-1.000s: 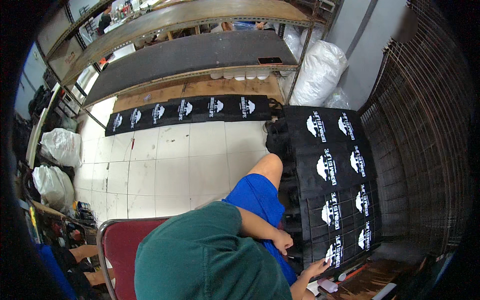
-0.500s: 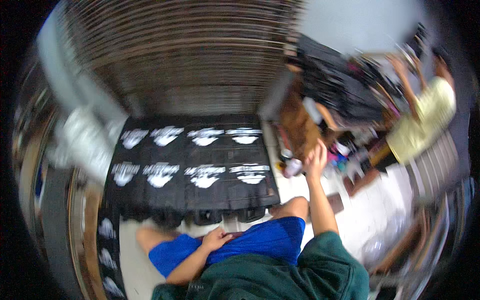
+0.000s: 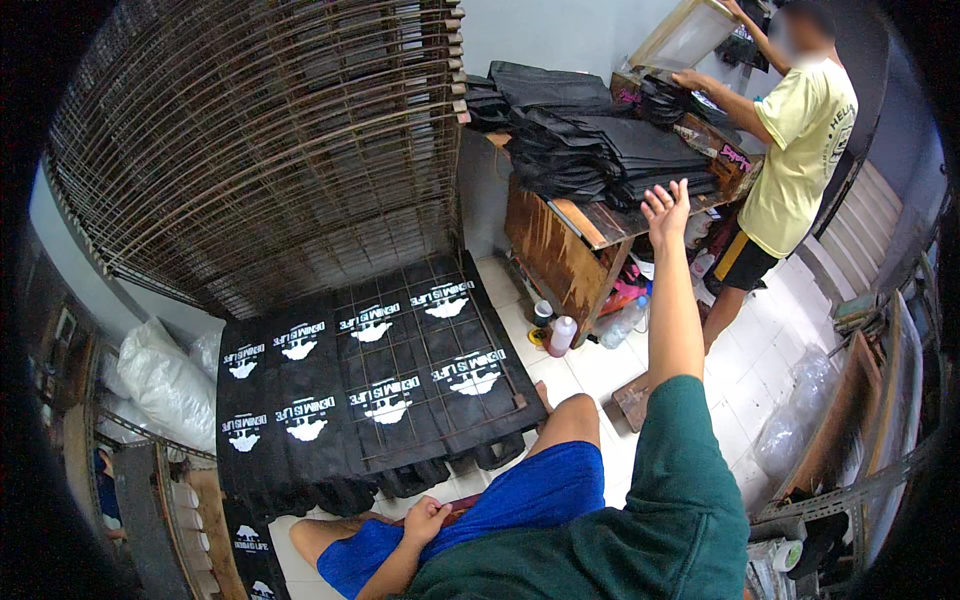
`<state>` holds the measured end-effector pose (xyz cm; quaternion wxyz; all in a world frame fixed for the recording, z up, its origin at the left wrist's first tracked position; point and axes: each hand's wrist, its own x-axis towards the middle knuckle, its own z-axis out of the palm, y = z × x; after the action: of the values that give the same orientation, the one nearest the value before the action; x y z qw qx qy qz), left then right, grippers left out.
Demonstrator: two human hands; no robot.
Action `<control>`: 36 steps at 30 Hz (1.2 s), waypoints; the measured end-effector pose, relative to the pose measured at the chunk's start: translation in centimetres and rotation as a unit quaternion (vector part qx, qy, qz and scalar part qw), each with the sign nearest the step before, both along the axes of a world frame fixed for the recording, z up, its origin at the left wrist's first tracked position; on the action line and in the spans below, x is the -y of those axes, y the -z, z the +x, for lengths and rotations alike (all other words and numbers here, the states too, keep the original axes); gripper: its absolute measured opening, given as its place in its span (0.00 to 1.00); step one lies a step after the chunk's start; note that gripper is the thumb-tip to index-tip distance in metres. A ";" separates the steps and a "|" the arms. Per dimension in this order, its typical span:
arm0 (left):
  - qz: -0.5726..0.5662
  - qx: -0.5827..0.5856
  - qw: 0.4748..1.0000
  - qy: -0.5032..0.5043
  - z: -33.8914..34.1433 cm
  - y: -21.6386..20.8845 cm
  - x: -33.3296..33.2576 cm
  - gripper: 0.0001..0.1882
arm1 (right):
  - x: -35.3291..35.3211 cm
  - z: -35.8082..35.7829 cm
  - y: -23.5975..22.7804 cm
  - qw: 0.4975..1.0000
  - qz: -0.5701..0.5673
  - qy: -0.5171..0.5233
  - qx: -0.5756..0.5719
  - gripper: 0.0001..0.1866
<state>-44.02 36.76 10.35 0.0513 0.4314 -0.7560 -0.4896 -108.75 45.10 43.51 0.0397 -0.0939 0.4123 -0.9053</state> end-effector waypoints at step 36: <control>0.821 -0.421 0.260 0.284 -16.6 -27.2 -2.7 0.64 | 6.2 18.1 -15.0 0.868 0.331 -0.234 -0.287 0.35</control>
<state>-60.63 39.45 37.52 -0.1619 -0.2667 0.1048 -0.9443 -90.70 38.92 58.54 0.1593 -0.4248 0.6467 -0.6131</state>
